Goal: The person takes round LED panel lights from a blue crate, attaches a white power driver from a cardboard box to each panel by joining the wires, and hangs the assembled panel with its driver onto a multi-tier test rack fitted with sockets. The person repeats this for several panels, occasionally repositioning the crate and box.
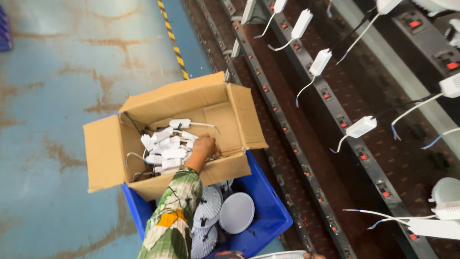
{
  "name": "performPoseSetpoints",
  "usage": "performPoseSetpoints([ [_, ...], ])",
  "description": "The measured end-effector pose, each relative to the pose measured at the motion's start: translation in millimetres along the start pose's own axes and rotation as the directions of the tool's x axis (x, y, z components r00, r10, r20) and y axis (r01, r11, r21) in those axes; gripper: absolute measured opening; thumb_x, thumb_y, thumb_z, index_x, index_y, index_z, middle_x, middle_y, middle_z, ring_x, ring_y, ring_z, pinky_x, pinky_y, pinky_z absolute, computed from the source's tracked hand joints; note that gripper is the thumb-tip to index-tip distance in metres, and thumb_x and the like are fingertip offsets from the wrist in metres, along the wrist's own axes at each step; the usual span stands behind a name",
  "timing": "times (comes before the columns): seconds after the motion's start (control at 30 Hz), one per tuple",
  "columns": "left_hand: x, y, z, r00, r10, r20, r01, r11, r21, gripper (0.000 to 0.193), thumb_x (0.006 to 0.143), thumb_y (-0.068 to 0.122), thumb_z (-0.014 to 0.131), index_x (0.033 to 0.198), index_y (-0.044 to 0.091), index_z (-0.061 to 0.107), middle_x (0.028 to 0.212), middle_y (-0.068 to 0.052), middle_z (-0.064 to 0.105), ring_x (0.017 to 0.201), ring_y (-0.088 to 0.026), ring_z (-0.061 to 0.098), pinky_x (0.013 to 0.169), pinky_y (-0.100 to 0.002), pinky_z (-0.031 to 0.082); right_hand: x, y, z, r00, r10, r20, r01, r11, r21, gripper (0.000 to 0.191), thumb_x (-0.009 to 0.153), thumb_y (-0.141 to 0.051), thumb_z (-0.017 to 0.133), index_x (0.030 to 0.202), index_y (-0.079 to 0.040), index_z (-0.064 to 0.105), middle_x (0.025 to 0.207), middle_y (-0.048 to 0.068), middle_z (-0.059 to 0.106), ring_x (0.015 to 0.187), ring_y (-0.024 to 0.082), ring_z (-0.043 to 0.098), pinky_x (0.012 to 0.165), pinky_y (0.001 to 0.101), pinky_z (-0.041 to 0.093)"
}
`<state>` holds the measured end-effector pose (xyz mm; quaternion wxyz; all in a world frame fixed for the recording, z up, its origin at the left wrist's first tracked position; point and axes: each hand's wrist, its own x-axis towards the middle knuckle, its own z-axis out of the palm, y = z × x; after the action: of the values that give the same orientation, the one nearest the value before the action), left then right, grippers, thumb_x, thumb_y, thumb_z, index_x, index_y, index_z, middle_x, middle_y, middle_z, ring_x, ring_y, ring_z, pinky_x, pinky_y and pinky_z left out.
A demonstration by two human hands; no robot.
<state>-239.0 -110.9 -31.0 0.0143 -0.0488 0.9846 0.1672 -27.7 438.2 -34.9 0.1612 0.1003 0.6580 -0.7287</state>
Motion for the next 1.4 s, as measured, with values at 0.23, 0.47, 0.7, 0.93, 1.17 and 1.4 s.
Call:
performPoseSetpoints([
  [0.23,-14,8,-34,1.0,-0.023,-0.012,0.02,0.984,-0.176,0.055,0.067,0.032,0.09,0.112,0.012,0.066,0.119,-0.013,0.067,0.11,-0.034,0.065,0.087,-0.047,0.054,-7,7,16,0.97,0.242,-0.004,-0.242,0.97,-0.038,0.039,0.089,-0.018,0.069,0.11,0.014,0.067,0.067,0.011,0.068,0.057,0.018,0.06,0.055,0.0329,0.051],
  [0.47,-15,2,-32,0.989,0.112,0.093,-0.115,0.993,0.035,0.029,0.086,0.038,0.079,0.103,0.016,0.073,0.105,-0.011,0.074,0.104,-0.031,0.071,0.083,-0.047,0.056,-27,-15,21,0.999,-0.048,-0.024,0.049,0.998,0.047,0.032,0.09,-0.016,0.069,0.106,0.012,0.07,0.066,0.01,0.065,0.051,0.014,0.053,0.065,0.0311,0.051],
  [0.7,-69,-33,-98,0.894,-0.172,-0.414,-0.389,0.158,-0.907,0.015,0.102,0.011,0.067,0.113,0.001,0.063,0.099,-0.01,0.072,0.091,-0.018,0.071,0.084,-0.032,0.058,-92,-59,85,0.945,-0.238,-0.222,0.246,0.969,0.007,0.02,0.097,-0.01,0.064,0.097,0.01,0.069,0.069,0.006,0.06,0.054,0.008,0.043,0.049,0.0223,0.033],
  [0.93,-284,101,-172,0.985,-0.12,-0.125,-0.058,0.453,-0.89,0.018,0.096,0.012,0.068,0.109,0.003,0.077,0.095,-0.005,0.075,0.08,-0.012,0.063,0.072,-0.025,0.05,-110,-123,138,0.953,-0.303,-0.021,0.294,0.938,-0.184,0.023,0.1,-0.017,0.065,0.104,0.005,0.073,0.072,0.003,0.067,0.058,0.005,0.049,0.053,0.0207,0.039],
  [1.17,-327,204,-188,0.915,0.342,-0.211,-0.367,0.496,-0.787,0.018,0.088,0.011,0.076,0.105,0.006,0.076,0.09,-0.006,0.072,0.076,-0.018,0.071,0.067,-0.028,0.055,-117,-162,156,0.893,-0.359,0.27,0.426,0.867,-0.259,0.019,0.097,-0.013,0.068,0.105,0.004,0.072,0.078,0.004,0.07,0.064,0.008,0.058,0.056,0.0233,0.045],
  [1.4,-337,225,-187,0.874,0.4,-0.276,-0.476,0.588,-0.654,0.018,0.087,0.012,0.078,0.104,0.009,0.074,0.09,-0.005,0.069,0.075,-0.022,0.071,0.066,-0.032,0.058,-128,-191,151,0.698,-0.542,0.469,0.715,0.57,-0.406,0.012,0.09,-0.004,0.074,0.101,0.003,0.073,0.081,0.008,0.074,0.071,0.016,0.073,0.064,0.0263,0.055],
])
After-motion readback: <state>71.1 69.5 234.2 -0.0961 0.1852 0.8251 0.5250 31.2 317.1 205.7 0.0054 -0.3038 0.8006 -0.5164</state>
